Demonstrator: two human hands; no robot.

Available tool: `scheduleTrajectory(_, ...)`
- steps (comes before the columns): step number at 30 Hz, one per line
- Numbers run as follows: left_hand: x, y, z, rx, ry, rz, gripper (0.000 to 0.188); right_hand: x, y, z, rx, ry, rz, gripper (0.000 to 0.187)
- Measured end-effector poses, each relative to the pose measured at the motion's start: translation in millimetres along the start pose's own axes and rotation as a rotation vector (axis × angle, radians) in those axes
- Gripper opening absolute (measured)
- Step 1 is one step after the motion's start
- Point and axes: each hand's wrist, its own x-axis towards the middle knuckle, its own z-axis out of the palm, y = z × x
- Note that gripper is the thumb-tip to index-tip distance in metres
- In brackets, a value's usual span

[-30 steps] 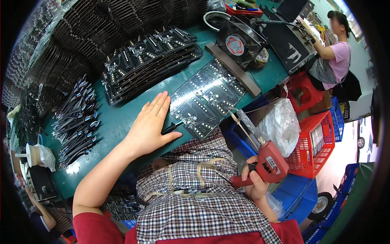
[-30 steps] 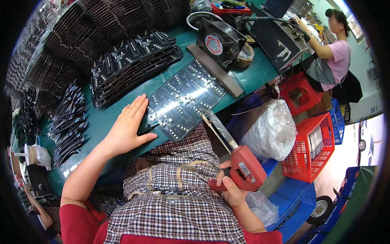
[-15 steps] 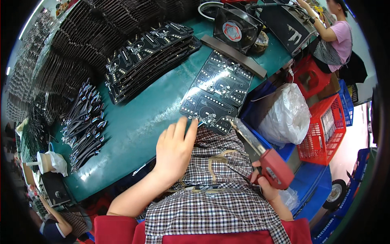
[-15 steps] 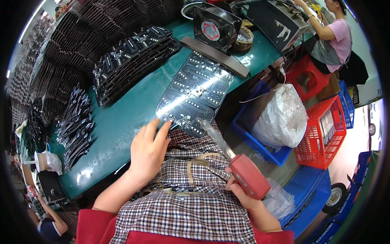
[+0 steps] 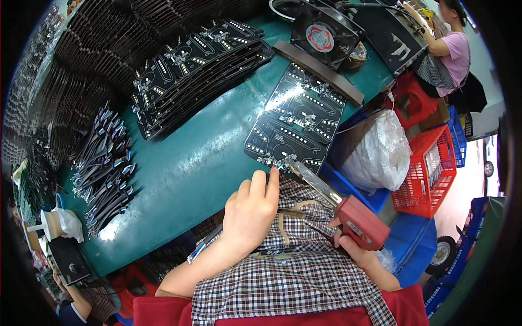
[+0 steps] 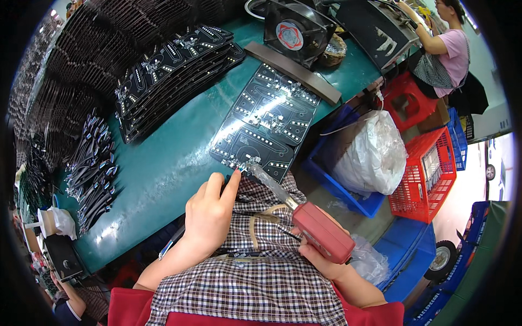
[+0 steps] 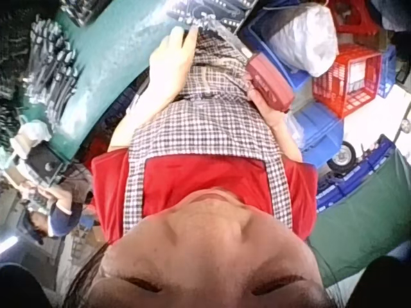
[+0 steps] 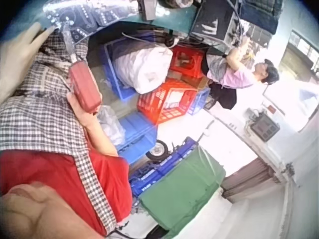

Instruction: The person solders electrical wires onto an LED lighting circuit board using a soldering gun.

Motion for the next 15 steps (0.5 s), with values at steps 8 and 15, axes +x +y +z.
scheduleTrajectory(8, 4.3, 5.1, -0.7, 0.013, -0.07, -0.055, 0.044, 6.6, 5.3, -2.7, 0.07, -0.025, 0.041, 0.066)
scheduleTrajectory(15, 4.6, 6.3, 0.0, 0.144, -0.064, 0.018, 0.04, 8.0, 9.6, -9.9, 0.068, -0.068, 0.069, 0.071)
